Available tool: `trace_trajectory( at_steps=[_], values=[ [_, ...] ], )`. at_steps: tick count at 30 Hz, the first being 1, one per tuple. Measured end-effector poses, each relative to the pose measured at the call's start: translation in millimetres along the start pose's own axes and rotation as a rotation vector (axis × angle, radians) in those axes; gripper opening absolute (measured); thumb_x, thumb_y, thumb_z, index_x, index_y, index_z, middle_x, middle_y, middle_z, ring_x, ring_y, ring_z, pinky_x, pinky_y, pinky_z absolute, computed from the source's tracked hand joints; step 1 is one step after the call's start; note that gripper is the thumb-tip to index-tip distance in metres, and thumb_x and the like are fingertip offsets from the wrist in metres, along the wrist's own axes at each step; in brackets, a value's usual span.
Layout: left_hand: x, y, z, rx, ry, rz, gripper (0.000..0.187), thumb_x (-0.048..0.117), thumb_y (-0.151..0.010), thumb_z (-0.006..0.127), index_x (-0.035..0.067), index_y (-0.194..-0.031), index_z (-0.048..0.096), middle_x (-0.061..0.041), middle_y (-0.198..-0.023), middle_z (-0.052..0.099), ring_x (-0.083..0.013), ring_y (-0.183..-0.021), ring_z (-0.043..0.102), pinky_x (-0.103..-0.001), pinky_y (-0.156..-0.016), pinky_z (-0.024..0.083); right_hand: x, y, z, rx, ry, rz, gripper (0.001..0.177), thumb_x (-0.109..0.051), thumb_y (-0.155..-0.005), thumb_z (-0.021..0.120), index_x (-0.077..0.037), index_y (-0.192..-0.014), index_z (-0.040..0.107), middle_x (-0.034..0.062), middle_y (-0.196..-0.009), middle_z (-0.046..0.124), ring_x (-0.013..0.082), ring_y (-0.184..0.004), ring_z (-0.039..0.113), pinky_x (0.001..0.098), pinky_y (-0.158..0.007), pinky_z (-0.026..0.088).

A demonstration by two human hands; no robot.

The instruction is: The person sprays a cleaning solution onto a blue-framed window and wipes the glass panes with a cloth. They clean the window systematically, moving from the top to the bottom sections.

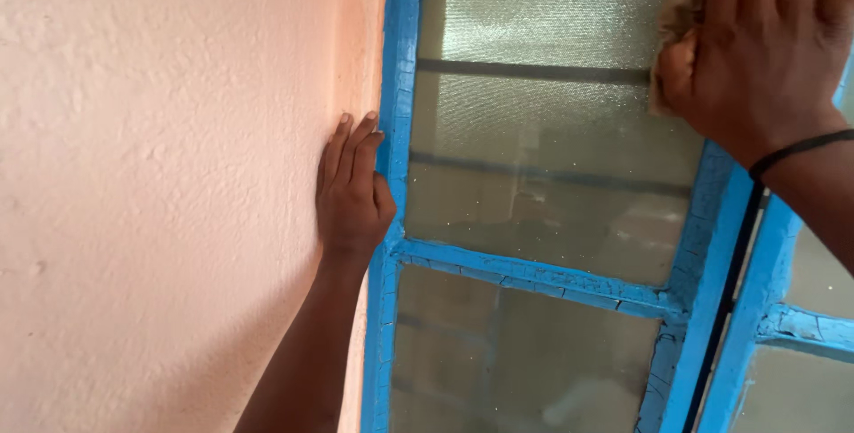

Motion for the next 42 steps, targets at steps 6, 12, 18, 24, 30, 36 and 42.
trace_trajectory(
  at_steps=[6, 12, 18, 24, 30, 36, 42],
  values=[
    [-1, 1, 1, -0.002, -0.013, -0.006, 0.040, -0.004, -0.091, 0.045, 0.003, -0.125, 0.064, -0.007, -0.150, 0.059, -0.0339, -0.149, 0.045, -0.051, -0.125, 0.035, -13, 8, -12, -0.105, 0.066, 0.038, 0.060, -0.032, -0.104, 0.042, 0.005, -0.151, 0.048, 0.0187, -0.146, 0.046, 0.0301, -0.139, 0.042, 0.0453, -0.116, 0.027],
    [0, -1, 2, 0.007, -0.017, 0.003, 0.040, -0.004, -0.091, 0.045, 0.003, -0.126, 0.064, -0.008, -0.150, 0.058, -0.0346, -0.149, 0.045, -0.051, -0.124, 0.036, -45, 20, -60, -0.282, 0.038, 0.081, 0.063, -0.043, -0.104, 0.041, 0.001, -0.147, 0.053, 0.0181, -0.140, 0.054, 0.0285, -0.135, 0.049, 0.0504, -0.114, 0.033],
    [1, -2, 0, 0.003, -0.017, 0.010, 0.040, -0.005, -0.090, 0.045, 0.002, -0.125, 0.064, -0.009, -0.149, 0.059, -0.0354, -0.148, 0.045, -0.051, -0.123, 0.036, -75, 40, -103, -0.304, -0.066, 0.174, 0.067, -0.044, -0.094, 0.049, -0.004, -0.146, 0.060, 0.0137, -0.143, 0.057, 0.0291, -0.137, 0.051, 0.0513, -0.116, 0.030],
    [2, -1, -1, 0.008, -0.007, 0.022, 0.040, -0.006, -0.090, 0.045, 0.001, -0.125, 0.063, -0.010, -0.149, 0.059, -0.0355, -0.148, 0.045, -0.049, -0.124, 0.037, -87, 66, -110, -0.342, -0.224, 0.198, 0.065, -0.042, -0.098, 0.050, -0.003, -0.149, 0.060, 0.0152, -0.151, 0.056, 0.0310, -0.141, 0.050, 0.0555, -0.121, 0.026],
    [1, 0, 0, -0.007, -0.015, 0.015, 0.040, -0.006, -0.092, 0.044, 0.002, -0.127, 0.063, -0.010, -0.149, 0.060, -0.0355, -0.149, 0.045, -0.049, -0.124, 0.036, -96, 78, -124, -0.395, -0.215, 0.153, 0.068, -0.041, -0.100, 0.043, -0.003, -0.155, 0.053, 0.0180, -0.159, 0.048, 0.0328, -0.142, 0.048, 0.0537, -0.121, 0.024],
    [1, 0, 1, 0.004, -0.021, 0.024, 0.039, -0.006, -0.093, 0.045, 0.001, -0.127, 0.063, -0.011, -0.149, 0.060, -0.0355, -0.149, 0.045, -0.049, -0.125, 0.036, -104, 73, -138, -0.504, -0.192, 0.098, 0.072, -0.041, -0.099, 0.038, 0.000, -0.158, 0.041, 0.0216, -0.164, 0.036, 0.0350, -0.140, 0.045, 0.0539, -0.119, 0.024],
    [0, 1, 1, 0.004, -0.007, 0.023, 0.038, -0.006, -0.094, 0.045, 0.001, -0.127, 0.064, -0.011, -0.150, 0.060, -0.0352, -0.150, 0.045, -0.049, -0.126, 0.036, -135, 60, -144, -0.464, -0.458, 0.051, 0.072, -0.039, -0.098, 0.042, 0.003, -0.156, 0.037, 0.0265, -0.162, 0.031, 0.0437, -0.132, 0.044, 0.0590, -0.109, 0.031]
  ],
)
Point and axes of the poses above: each hand's wrist, its own y-axis away from the middle knuckle, its own z-axis out of the palm, x = y × z, the point moved 3 cm from there along -y, towards the middle knuckle
